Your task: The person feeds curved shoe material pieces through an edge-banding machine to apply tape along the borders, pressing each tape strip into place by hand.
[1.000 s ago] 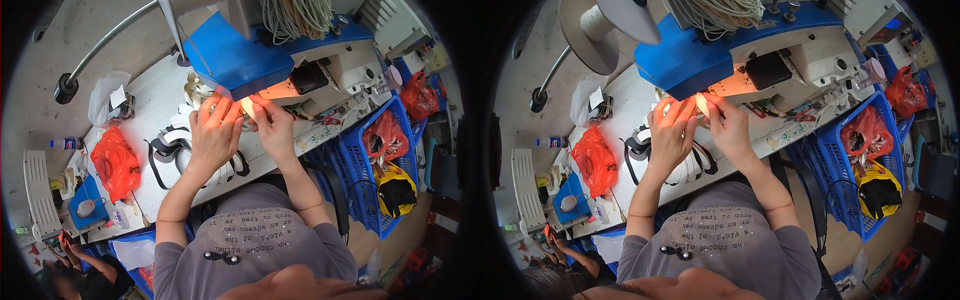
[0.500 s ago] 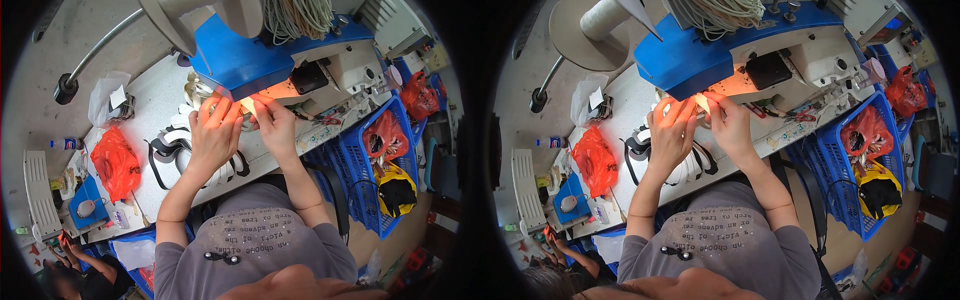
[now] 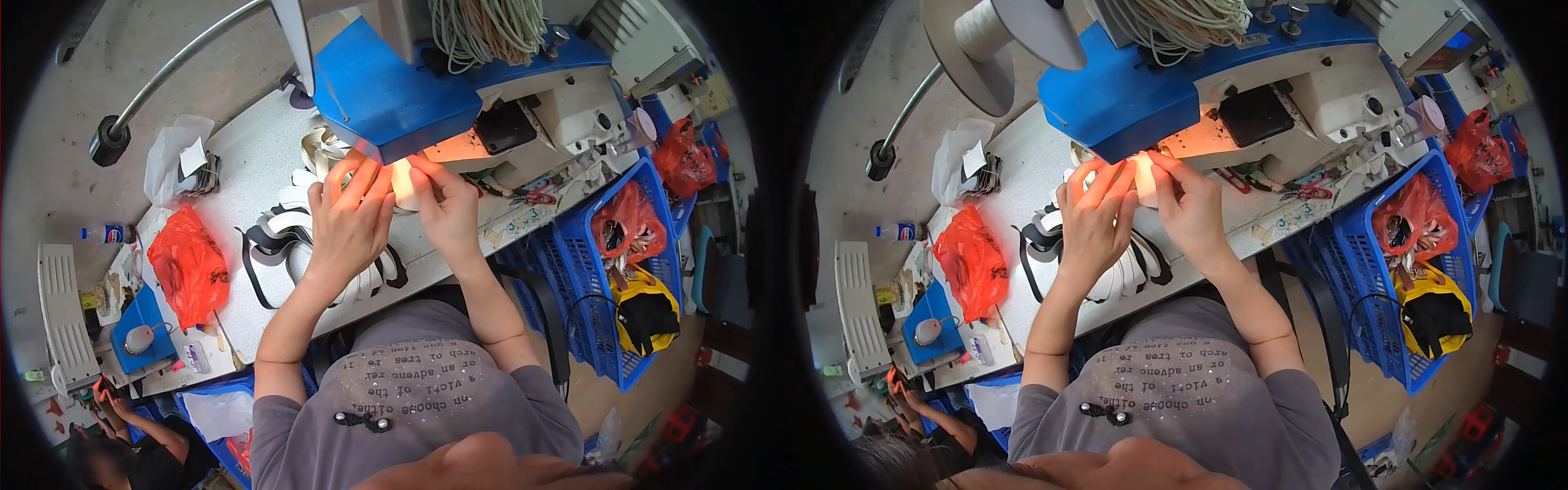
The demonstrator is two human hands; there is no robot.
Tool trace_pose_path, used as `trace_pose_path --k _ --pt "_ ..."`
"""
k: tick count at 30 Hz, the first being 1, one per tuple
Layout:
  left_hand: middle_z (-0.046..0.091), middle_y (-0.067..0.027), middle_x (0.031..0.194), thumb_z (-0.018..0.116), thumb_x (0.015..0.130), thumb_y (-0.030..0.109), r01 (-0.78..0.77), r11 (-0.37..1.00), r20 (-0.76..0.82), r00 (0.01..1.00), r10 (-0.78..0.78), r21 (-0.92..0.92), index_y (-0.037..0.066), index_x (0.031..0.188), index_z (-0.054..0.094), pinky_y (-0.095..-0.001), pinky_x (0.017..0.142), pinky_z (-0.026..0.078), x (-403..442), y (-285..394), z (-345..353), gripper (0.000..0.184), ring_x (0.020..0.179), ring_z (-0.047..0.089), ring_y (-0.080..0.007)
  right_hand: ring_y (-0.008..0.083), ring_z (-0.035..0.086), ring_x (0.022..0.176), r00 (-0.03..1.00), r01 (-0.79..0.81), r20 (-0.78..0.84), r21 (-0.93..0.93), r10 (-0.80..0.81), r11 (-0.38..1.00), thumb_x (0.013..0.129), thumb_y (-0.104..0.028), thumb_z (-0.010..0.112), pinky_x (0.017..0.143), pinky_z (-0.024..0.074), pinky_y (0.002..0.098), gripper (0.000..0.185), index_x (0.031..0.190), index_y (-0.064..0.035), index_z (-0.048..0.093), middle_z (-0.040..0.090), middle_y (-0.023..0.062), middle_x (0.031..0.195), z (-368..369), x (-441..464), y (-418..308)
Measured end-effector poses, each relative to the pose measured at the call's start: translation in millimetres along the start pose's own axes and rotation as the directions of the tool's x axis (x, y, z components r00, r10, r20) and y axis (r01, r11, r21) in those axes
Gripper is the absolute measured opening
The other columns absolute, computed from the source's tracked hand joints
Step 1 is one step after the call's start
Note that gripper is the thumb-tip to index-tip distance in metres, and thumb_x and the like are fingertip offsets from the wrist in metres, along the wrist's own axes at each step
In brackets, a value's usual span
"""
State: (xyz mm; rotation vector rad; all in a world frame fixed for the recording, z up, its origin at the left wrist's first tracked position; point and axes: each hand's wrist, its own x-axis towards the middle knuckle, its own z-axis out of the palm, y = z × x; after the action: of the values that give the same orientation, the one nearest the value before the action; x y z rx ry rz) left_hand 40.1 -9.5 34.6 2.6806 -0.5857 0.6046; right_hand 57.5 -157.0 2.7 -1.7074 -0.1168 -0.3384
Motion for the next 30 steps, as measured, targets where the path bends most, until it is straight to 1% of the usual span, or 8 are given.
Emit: trace_pose_path --k 9,15,22,25,26,27,29,30 --pt "0.060 -0.0058 0.117 0.062 0.086 0.021 -0.051 0.999 -0.040 0.998 0.052 0.018 0.008 0.108 0.066 -0.0409 0.084 0.033 -1 -9 3 0.026 0.112 0.048 -0.0259 0.0077 0.062 0.058 0.995 -0.078 0.059 0.068 0.074 0.995 0.094 -0.007 0.058 0.053 0.0478 0.0227 0.021 0.112 -0.0011 0.067 0.066 0.0078 0.065 -1 -1 0" --pt "0.062 -0.0020 0.111 0.062 0.086 0.021 -0.036 0.997 -0.051 0.998 0.039 0.065 0.012 0.100 0.069 -0.0400 0.083 0.033 8 -15 -3 0.018 0.110 0.048 -0.0250 0.0041 0.057 0.062 0.990 -0.114 0.091 0.083 0.107 0.990 0.095 -0.008 0.058 0.056 0.0487 0.0192 0.023 0.115 0.0003 0.066 0.062 0.0012 0.070 -1 -1 0" --pt "0.066 -0.0086 0.100 0.062 0.086 0.020 -0.025 0.988 -0.150 0.987 0.049 0.153 0.011 0.097 0.070 -0.0412 0.081 0.037 17 -39 4 0.017 0.103 0.053 -0.0290 0.0047 0.058 0.062 0.989 -0.106 0.107 0.064 0.099 0.992 0.095 -0.006 0.058 0.056 0.0491 0.0192 0.022 0.114 0.0006 0.066 0.063 0.0016 0.072 -3 -1 -3" --pt "0.066 -0.0096 0.101 0.061 0.086 0.019 0.160 0.987 -0.257 0.954 -0.153 0.003 0.009 0.096 0.070 -0.0407 0.081 0.043 4 -55 6 0.016 0.097 0.056 -0.0296 0.0048 0.058 0.060 0.990 -0.070 0.128 0.092 0.058 0.993 0.092 -0.005 0.060 0.054 0.0472 0.0199 0.020 0.110 -0.0003 0.067 0.064 0.0025 0.070 -6 -3 -3" --pt "0.067 -0.0120 0.099 0.061 0.086 0.021 0.251 0.968 -0.222 0.943 -0.247 -0.010 0.005 0.092 0.068 -0.0421 0.077 0.048 -5 -58 4 0.019 0.088 0.061 -0.0331 0.0046 0.057 0.057 0.989 -0.055 0.142 0.095 0.041 0.994 0.090 -0.003 0.062 0.052 0.0453 0.0204 0.019 0.107 -0.0010 0.068 0.064 0.0031 0.067 -9 -6 -3" --pt "0.067 -0.0132 0.098 0.062 0.086 0.023 0.377 0.926 -0.067 0.924 -0.377 -0.017 0.004 0.093 0.067 -0.0431 0.075 0.048 -13 -59 5 0.021 0.085 0.062 -0.0343 0.0043 0.057 0.055 0.987 -0.039 0.158 0.098 0.023 0.994 0.088 -0.002 0.064 0.050 0.0434 0.0209 0.018 0.105 -0.0017 0.069 0.064 0.0037 0.064 -11 -9 -3" --pt "0.068 -0.0155 0.097 0.063 0.086 0.026 0.605 0.795 0.236 0.769 -0.594 0.032 0.002 0.094 0.066 -0.0451 0.072 0.049 -31 -61 12 0.026 0.081 0.064 -0.0367 0.0053 0.056 0.054 0.979 -0.022 0.201 0.092 0.003 0.996 0.087 -0.003 0.065 0.050 0.0430 0.0223 0.015 0.101 -0.0021 0.070 0.064 0.0041 0.063 -11 -15 -3" --pt "0.068 -0.0168 0.096 0.063 0.086 0.028 0.617 0.781 0.268 0.739 -0.618 0.100 0.001 0.096 0.065 -0.0462 0.071 0.050 -42 -64 21 0.029 0.079 0.065 -0.0379 0.0058 0.055 0.053 0.974 -0.014 0.224 0.089 -0.007 0.996 0.086 -0.004 0.066 0.050 0.0428 0.0230 0.014 0.099 -0.0024 0.071 0.064 0.0043 0.063 -11 -17 -3"
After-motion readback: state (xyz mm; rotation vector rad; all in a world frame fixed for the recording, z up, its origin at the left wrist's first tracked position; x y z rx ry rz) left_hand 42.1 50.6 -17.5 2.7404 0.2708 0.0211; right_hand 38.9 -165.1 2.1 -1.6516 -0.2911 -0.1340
